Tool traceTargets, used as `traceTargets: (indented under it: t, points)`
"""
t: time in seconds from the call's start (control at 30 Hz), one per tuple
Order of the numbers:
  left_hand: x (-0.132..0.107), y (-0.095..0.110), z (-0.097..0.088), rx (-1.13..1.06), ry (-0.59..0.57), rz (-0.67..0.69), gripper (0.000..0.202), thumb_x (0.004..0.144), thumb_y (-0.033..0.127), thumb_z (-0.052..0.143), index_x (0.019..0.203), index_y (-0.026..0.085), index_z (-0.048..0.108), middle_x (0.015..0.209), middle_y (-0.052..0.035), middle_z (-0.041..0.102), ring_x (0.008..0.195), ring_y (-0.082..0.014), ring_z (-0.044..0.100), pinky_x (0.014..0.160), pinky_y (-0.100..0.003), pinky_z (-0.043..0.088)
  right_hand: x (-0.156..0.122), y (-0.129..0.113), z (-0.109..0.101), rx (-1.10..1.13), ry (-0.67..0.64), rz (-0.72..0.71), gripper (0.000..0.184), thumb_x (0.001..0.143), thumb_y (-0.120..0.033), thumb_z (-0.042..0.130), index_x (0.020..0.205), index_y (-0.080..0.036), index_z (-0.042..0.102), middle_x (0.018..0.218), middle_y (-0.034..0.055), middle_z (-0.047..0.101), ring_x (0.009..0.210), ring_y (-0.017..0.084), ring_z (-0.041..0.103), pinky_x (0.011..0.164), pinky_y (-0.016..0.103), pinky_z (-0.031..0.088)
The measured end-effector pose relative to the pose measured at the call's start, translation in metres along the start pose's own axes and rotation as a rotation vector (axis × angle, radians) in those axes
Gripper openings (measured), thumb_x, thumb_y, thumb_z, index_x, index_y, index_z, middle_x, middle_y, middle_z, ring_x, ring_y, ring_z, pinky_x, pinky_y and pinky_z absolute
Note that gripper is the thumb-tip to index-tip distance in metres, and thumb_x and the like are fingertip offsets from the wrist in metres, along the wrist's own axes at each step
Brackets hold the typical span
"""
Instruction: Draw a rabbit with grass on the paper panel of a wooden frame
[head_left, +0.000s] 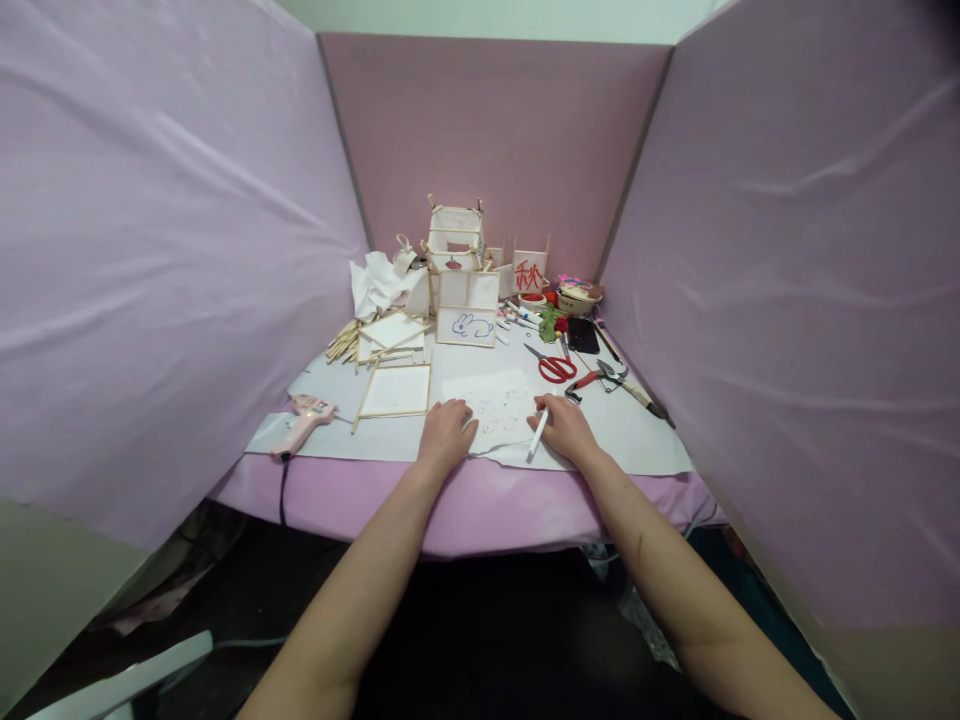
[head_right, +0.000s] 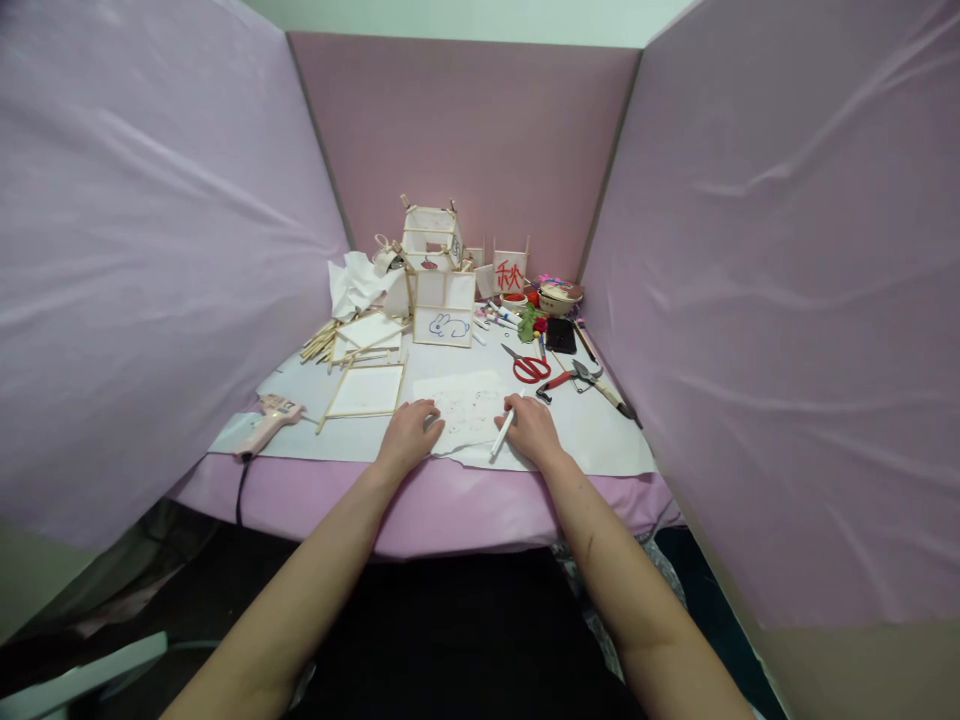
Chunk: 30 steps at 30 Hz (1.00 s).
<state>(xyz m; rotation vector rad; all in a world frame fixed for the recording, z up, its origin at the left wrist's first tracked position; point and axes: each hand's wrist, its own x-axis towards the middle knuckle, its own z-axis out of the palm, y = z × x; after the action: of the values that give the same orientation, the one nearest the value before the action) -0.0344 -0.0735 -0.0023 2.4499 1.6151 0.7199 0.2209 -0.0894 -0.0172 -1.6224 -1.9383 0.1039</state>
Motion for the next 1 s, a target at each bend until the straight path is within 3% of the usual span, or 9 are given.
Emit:
traceTargets:
  t: [0.77,1.0]
  points:
    - [-0.001,0.004,-0.005,-0.038,0.025,0.012,0.019,0.097,0.031,0.065,0.107,0.015,0.068,0.126,-0.0092,0.066,0.123,-0.0255,0.06,0.111,-0.053,0.043,-0.001,0.005,0.004,0.143,0.038,0.013,0.014,0.082,-0.032,0.064,0.093,-0.024,0.061,0.106,0.0085,0.073,0.103,0.029,0.064,0.094,0.044,0.046]
    - [-0.003,0.005,-0.003,-0.077,0.026,0.022,0.015,0.096,0.028,0.066,0.103,0.014,0.068,0.117,-0.0078,0.07,0.117,-0.0242,0.063,0.111,-0.052,0.042,0.016,0.004,-0.01,0.317,0.191,0.106,0.019,0.086,-0.041,0.062,0.097,-0.026,0.059,0.121,0.0088,0.071,0.113,0.029,0.064,0.098,0.046,0.046]
